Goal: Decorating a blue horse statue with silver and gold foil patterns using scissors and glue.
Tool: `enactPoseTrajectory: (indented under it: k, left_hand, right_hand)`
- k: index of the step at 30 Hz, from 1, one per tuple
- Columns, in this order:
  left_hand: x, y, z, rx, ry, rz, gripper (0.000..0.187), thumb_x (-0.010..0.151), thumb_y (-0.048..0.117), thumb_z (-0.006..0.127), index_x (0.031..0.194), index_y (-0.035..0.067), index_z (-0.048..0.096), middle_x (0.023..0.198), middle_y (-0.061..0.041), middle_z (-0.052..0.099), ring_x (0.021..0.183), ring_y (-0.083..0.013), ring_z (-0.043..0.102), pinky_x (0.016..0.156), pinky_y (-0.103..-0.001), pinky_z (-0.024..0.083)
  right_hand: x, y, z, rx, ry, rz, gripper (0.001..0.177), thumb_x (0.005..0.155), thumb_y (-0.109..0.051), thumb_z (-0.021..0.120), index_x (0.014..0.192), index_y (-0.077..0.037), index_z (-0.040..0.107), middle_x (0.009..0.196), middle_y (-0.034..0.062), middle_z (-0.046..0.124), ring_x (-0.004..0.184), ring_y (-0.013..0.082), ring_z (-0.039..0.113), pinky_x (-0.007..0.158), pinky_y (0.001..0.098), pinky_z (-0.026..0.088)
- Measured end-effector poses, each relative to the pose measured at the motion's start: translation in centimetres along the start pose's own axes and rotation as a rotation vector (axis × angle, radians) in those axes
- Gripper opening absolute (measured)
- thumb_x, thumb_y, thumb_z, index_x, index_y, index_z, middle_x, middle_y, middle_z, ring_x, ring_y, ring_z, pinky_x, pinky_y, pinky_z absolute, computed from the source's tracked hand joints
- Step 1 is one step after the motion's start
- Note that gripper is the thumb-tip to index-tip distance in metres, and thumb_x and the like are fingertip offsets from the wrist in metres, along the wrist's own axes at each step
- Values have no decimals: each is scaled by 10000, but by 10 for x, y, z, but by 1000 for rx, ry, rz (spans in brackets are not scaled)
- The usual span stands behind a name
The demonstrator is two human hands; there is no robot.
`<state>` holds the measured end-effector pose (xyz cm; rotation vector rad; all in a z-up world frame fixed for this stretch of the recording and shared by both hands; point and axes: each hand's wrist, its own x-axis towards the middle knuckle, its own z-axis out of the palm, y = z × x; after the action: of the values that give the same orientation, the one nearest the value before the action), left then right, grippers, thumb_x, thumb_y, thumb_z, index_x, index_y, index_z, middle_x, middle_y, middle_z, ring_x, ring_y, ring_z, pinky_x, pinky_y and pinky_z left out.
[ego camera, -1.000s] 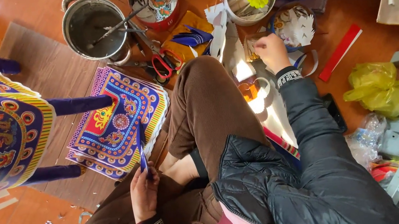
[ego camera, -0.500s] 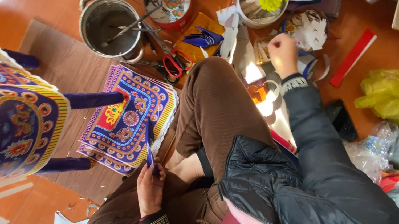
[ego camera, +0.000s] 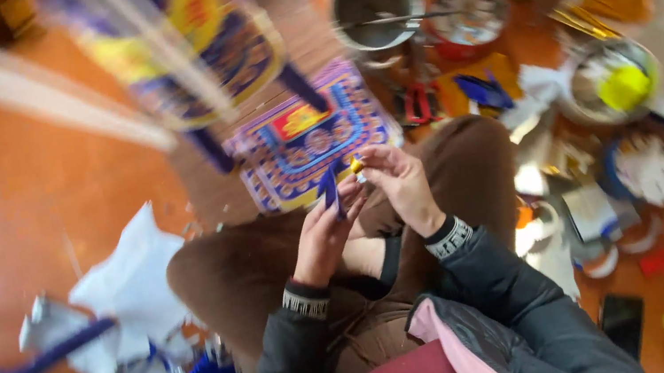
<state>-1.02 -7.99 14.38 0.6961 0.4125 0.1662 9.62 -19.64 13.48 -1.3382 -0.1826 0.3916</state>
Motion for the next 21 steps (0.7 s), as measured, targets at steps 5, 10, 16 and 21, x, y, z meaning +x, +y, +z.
enactPoseTrajectory:
  k: [5, 10, 16, 21]
  left_hand:
    - [0, -13, -23, -130, 62, 119, 358, 974, 56, 518, 1246, -172, 563, 1188, -313, 635, 1158, -369, 619, 1061, -508, 441]
    - [-9, -8, -23, -104, 129, 119, 288, 976, 53, 564, 1169, -149, 630, 1046, -236, 689, 1016, -279, 676, 1000, -449, 496]
    - [-20, 15, -20, 137, 214, 149, 193, 949, 56, 616, 1061, -86, 685, 907, -149, 704, 870, -168, 676, 866, -364, 569]
    - [-30, 23, -40, 426, 123, 135, 174, 961, 67, 613, 1078, -9, 716, 955, -73, 699, 928, -113, 616, 898, -332, 535]
  right_hand:
    - [-21, 11, 25, -97, -115, -45, 363, 874, 95, 657, 1200, -60, 695, 1059, 80, 740, 1005, 78, 627, 931, 298, 537]
    - [-15, 13, 24, -677, -127, -875, 374, 838, 12, 751, 1207, -14, 695, 1167, 121, 716, 1126, 232, 663, 1058, 370, 413]
    - [-17, 14, 24, -652, -224, -782, 388, 880, 34, 656, 1253, -70, 680, 1255, 122, 664, 1223, 295, 589, 1073, 437, 410]
    - [-7, 50, 2, -117, -427, 115, 269, 1024, -152, 474, 1170, -18, 657, 1026, 152, 707, 997, 267, 666, 887, 429, 517]
